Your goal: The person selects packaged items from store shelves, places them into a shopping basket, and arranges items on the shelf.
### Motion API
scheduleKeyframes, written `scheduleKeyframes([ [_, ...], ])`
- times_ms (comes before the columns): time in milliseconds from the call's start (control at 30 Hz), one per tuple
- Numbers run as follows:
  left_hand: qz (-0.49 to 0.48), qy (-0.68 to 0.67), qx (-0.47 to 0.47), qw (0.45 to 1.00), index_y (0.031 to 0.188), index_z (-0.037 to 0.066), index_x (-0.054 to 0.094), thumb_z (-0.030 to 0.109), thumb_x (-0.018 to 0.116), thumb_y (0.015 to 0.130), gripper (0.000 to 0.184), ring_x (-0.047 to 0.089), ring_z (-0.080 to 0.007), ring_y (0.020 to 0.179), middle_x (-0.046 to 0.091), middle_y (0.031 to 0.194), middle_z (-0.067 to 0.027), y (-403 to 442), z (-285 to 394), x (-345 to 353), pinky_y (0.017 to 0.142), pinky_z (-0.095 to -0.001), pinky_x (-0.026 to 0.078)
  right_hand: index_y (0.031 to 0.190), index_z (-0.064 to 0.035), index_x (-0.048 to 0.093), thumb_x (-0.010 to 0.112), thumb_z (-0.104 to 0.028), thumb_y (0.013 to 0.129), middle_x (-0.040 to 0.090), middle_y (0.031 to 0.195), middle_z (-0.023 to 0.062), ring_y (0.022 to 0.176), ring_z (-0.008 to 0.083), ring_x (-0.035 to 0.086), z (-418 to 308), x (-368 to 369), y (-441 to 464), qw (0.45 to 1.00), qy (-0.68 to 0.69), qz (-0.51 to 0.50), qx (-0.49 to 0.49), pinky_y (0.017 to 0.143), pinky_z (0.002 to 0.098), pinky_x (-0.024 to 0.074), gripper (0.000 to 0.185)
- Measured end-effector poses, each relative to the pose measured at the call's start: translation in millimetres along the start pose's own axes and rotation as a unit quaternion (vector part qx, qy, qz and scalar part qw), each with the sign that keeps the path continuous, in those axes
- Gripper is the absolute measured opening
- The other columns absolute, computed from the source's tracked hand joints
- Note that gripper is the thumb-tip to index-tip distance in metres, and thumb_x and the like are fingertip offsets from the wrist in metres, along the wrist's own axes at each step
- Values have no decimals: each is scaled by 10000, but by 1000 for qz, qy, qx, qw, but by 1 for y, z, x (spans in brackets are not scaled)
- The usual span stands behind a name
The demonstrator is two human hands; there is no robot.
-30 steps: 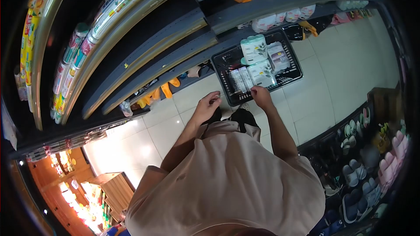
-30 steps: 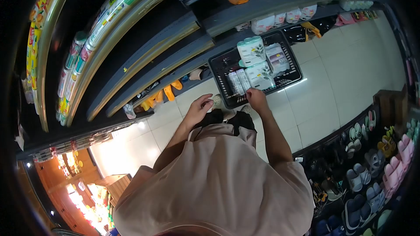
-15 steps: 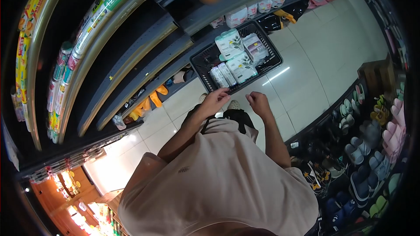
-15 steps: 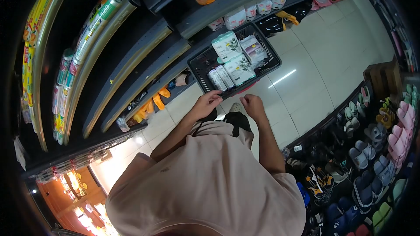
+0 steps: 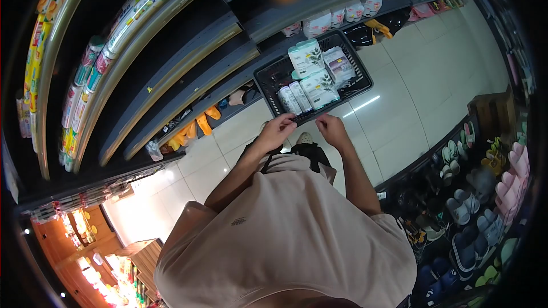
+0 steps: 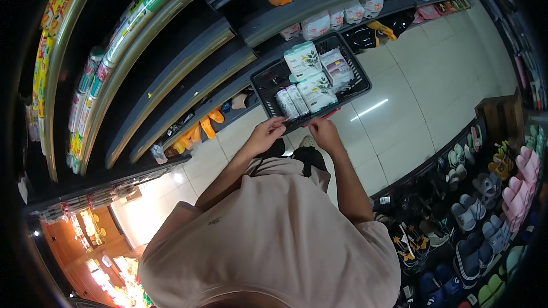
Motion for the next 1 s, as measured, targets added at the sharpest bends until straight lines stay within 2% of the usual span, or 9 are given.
scheduleKeyframes([
  [133,16,-1,9,1000,1322,-10,564,155,623,977,387,649,-155,969,688,1043,-104,-8,-3,-6,866,-286,517,845,1,677,644,-167,885,679,837,211,796,400,656,-15,0,6,998,-42,-42,27,710,446,517,176],
  [233,25,-4,6,1000,1312,-13,571,148,622,977,375,647,-145,952,694,1011,-86,-10,-4,-10,847,-279,513,878,-1,680,641,-156,891,691,829,191,795,376,673,-22,2,7,998,-36,-53,26,714,423,525,160],
  [333,34,-11,6,999,1303,-17,577,140,621,977,365,644,-137,938,697,1001,-79,-9,-8,-12,831,-275,511,930,-5,682,638,-139,891,703,819,170,798,337,693,-23,8,3,999,44,-19,25,722,400,532,147],
  [433,39,-22,6,999,1296,-20,582,137,624,976,359,641,-133,930,697,1005,-81,-8,-9,-17,829,-272,509,989,-7,681,643,-126,880,708,813,163,785,312,703,-31,10,1,997,30,-33,55,714,387,535,166],
  [800,13,-21,28,999,1295,-19,587,150,630,974,366,638,-138,943,697,1026,-92,-9,-21,-59,867,-284,505,1020,-8,685,683,-147,861,711,834,187,770,314,708,-51,31,6,998,11,15,65,695,389,538,211],
  [900,33,-52,65,996,1266,-13,607,196,657,948,384,679,-159,876,726,991,-128,-5,-33,-74,795,-311,532,1019,-9,685,689,-152,859,710,840,190,774,323,705,-64,46,6,997,-5,11,71,693,397,538,214],
  [1000,22,-62,69,995,1261,-19,607,200,660,946,387,674,-161,857,724,979,-127,-5,-51,-90,784,-311,530,1019,-10,686,691,-156,858,711,850,192,788,337,704,-76,66,10,995,-35,-10,90,705,403,539,217],
])
Point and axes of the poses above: each hand's wrist, its own y-axis towards the middle knuckle, its own x-axis out of the palm, z = x × y, the point moved 3 cm from there along y, towards the middle knuckle
